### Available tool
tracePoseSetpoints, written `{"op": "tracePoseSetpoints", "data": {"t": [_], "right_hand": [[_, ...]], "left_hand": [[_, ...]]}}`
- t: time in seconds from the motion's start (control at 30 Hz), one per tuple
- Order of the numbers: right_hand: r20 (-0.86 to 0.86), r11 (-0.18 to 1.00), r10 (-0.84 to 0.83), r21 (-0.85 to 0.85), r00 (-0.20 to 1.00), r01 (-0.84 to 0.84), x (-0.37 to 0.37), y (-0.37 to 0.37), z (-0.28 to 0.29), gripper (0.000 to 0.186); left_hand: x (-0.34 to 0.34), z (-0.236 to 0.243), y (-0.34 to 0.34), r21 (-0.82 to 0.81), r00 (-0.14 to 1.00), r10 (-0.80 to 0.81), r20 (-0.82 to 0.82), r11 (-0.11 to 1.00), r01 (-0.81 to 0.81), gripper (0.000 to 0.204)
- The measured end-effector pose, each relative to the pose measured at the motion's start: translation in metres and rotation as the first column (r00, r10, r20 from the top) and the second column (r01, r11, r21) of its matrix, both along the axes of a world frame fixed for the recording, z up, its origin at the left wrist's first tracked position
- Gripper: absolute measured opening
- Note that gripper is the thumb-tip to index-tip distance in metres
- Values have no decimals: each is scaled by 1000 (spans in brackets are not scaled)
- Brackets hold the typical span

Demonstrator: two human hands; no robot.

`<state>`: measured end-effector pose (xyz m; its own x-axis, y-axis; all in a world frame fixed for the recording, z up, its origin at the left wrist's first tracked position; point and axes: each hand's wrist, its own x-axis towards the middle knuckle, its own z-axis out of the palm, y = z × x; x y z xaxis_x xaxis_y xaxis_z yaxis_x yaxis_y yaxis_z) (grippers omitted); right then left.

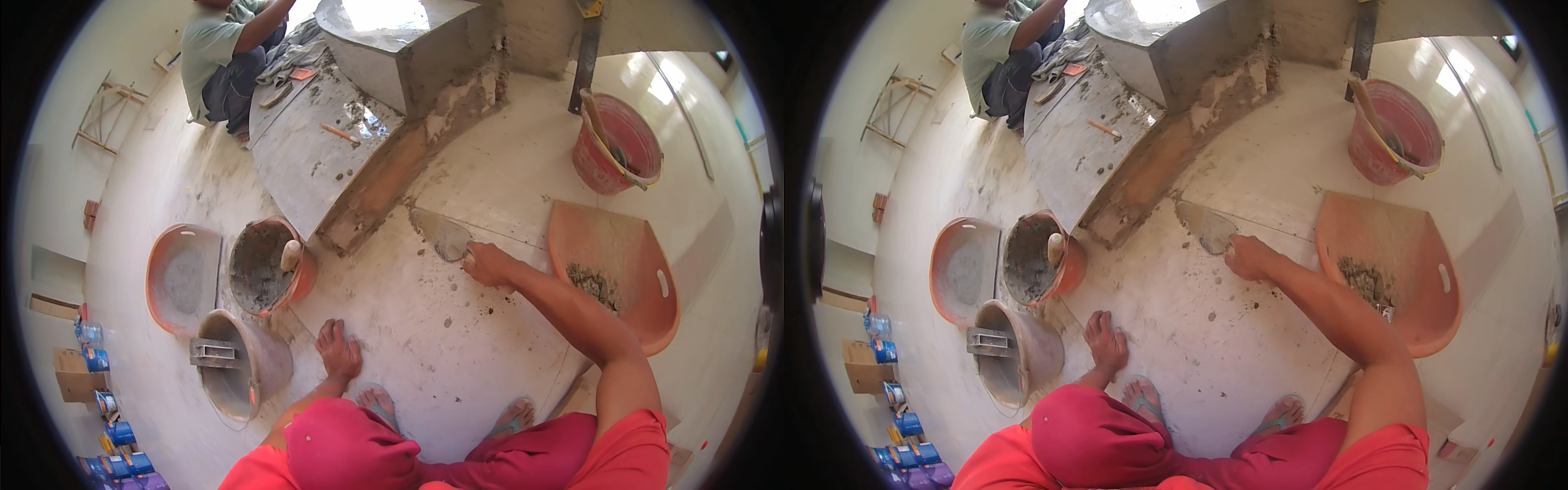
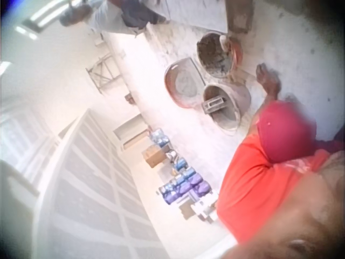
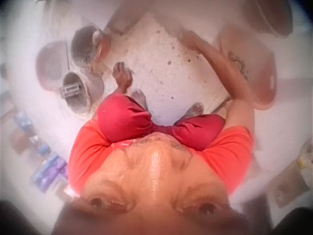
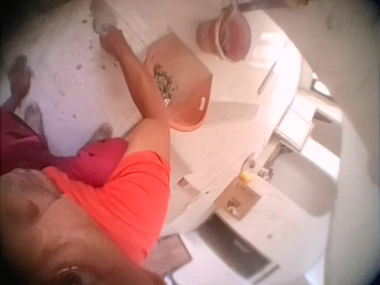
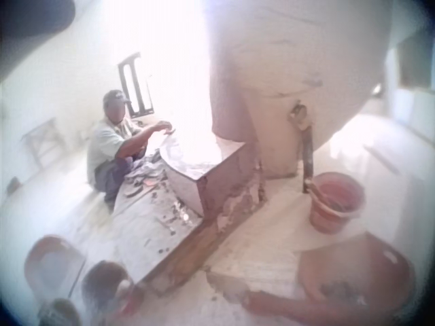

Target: The person uses a trowel to scrape and move wet mortar from the floor into a small orange bin and then applies mortar to the side of a masonry structure.

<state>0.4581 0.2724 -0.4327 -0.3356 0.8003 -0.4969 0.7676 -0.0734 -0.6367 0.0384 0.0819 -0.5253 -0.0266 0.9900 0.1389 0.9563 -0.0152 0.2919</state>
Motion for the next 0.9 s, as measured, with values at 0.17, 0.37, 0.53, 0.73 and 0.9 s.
{"op": "tracePoseSetpoints", "data": {"t": [0.17,0.37,0.53,0.73,0.9], "right_hand": [[49,993,88,70,995,-91,14,-35,17,47],[227,847,520,-12,823,-532,38,-67,40,42],[348,726,674,-149,651,-672,39,-64,55,41],[436,848,425,114,793,-517,36,-3,38,30],[499,808,336,284,799,-517,4,22,48,28]], "left_hand": [[1,-1,0,-15,1000,16,-16,1000,-16,57],[0,-2,0,-19,1000,18,-1,1000,-18,57],[-1,0,-1,-18,999,31,8,999,-31,58],[-1,-1,1,-22,1000,29,-11,999,-29,58],[0,1,2,10,999,26,33,1000,-27,55]]}}
